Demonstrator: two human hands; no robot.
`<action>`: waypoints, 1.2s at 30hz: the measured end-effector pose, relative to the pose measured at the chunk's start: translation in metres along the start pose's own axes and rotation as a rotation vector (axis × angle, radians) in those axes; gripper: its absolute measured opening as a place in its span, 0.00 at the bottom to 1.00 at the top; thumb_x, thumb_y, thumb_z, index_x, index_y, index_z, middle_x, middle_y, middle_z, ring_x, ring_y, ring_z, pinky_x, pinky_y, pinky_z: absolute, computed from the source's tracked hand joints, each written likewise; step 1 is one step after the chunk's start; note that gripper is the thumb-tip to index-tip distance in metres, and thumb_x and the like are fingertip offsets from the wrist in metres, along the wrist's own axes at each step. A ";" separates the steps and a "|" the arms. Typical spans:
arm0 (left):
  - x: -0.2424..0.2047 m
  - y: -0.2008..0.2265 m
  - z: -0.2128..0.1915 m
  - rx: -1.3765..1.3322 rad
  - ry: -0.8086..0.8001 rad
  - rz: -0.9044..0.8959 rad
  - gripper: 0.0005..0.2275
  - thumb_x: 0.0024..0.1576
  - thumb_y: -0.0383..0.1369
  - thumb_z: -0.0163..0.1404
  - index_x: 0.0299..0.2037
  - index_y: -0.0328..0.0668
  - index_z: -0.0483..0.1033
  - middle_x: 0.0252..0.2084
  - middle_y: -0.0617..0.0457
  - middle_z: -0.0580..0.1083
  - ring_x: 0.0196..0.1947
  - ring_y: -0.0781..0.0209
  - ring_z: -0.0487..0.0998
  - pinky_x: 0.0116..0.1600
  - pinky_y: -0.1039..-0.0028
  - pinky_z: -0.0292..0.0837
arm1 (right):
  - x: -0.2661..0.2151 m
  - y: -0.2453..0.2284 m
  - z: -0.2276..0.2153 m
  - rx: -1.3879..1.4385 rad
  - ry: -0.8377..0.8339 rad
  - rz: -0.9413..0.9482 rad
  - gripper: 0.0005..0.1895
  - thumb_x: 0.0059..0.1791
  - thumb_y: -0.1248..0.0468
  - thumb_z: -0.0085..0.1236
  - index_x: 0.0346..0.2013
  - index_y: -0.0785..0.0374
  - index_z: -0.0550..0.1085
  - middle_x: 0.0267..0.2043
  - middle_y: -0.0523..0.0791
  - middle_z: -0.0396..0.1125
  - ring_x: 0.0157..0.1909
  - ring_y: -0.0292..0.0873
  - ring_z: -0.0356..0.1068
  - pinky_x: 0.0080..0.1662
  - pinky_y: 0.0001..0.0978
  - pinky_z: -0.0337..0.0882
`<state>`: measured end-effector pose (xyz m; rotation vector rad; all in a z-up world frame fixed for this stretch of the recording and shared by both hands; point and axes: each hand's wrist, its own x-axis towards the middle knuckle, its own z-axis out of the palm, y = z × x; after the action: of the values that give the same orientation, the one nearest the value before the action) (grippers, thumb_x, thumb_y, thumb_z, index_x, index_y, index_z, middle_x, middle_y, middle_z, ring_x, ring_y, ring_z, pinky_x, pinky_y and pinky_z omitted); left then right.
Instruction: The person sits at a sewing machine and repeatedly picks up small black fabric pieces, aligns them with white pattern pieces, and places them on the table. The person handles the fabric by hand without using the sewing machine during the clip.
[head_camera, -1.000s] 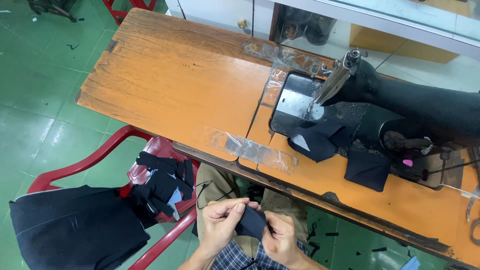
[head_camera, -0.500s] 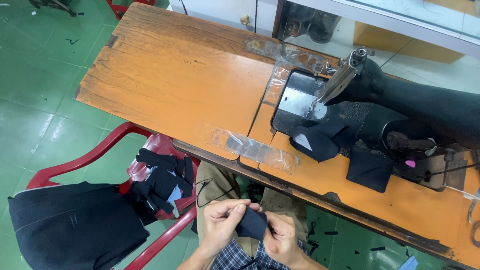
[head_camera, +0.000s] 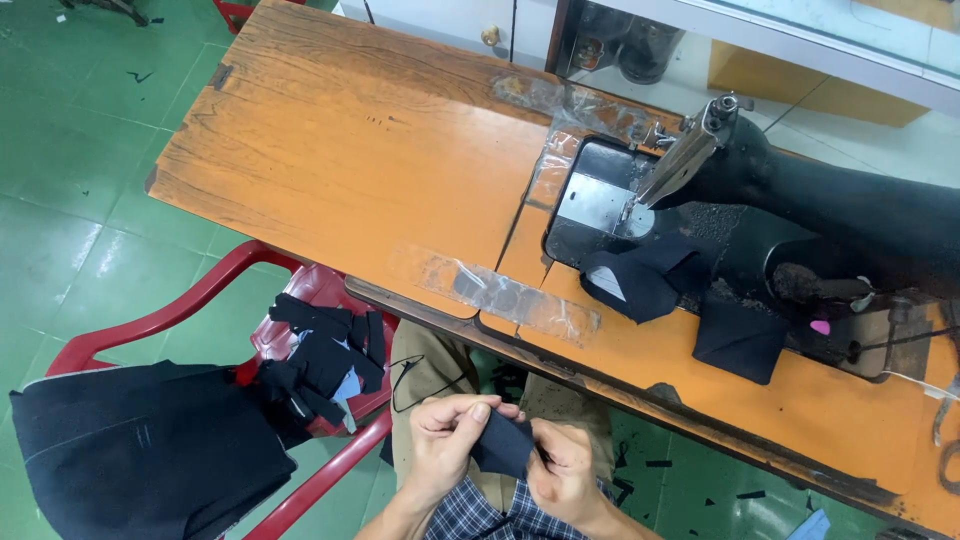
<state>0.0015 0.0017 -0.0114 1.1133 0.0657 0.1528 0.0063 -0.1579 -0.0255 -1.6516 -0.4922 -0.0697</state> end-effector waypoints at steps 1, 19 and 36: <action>-0.002 -0.001 0.000 -0.003 -0.003 0.005 0.09 0.61 0.28 0.54 0.41 0.27 0.83 0.36 0.34 0.83 0.36 0.43 0.88 0.43 0.60 0.89 | 0.000 -0.002 0.002 0.013 0.001 0.026 0.38 0.55 0.33 0.39 0.19 0.63 0.64 0.17 0.42 0.55 0.17 0.37 0.51 0.20 0.32 0.54; 0.011 -0.006 -0.050 -0.076 0.208 0.122 0.08 0.63 0.27 0.51 0.44 0.28 0.81 0.38 0.34 0.82 0.38 0.42 0.87 0.41 0.60 0.88 | 0.062 0.031 -0.087 -1.419 0.140 -0.229 0.02 0.55 0.61 0.61 0.38 0.51 0.79 0.31 0.39 0.65 0.31 0.43 0.66 0.28 0.34 0.67; 0.004 0.004 -0.033 0.084 0.099 0.141 0.09 0.64 0.29 0.50 0.45 0.30 0.81 0.40 0.37 0.83 0.39 0.44 0.88 0.44 0.62 0.89 | 0.062 0.034 -0.101 -1.331 0.076 -0.220 0.09 0.53 0.58 0.62 0.43 0.59 0.80 0.37 0.43 0.70 0.37 0.47 0.68 0.34 0.38 0.72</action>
<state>0.0005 0.0334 -0.0228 1.1941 0.0828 0.3333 0.0982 -0.2398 -0.0218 -2.8530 -0.6073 -0.7525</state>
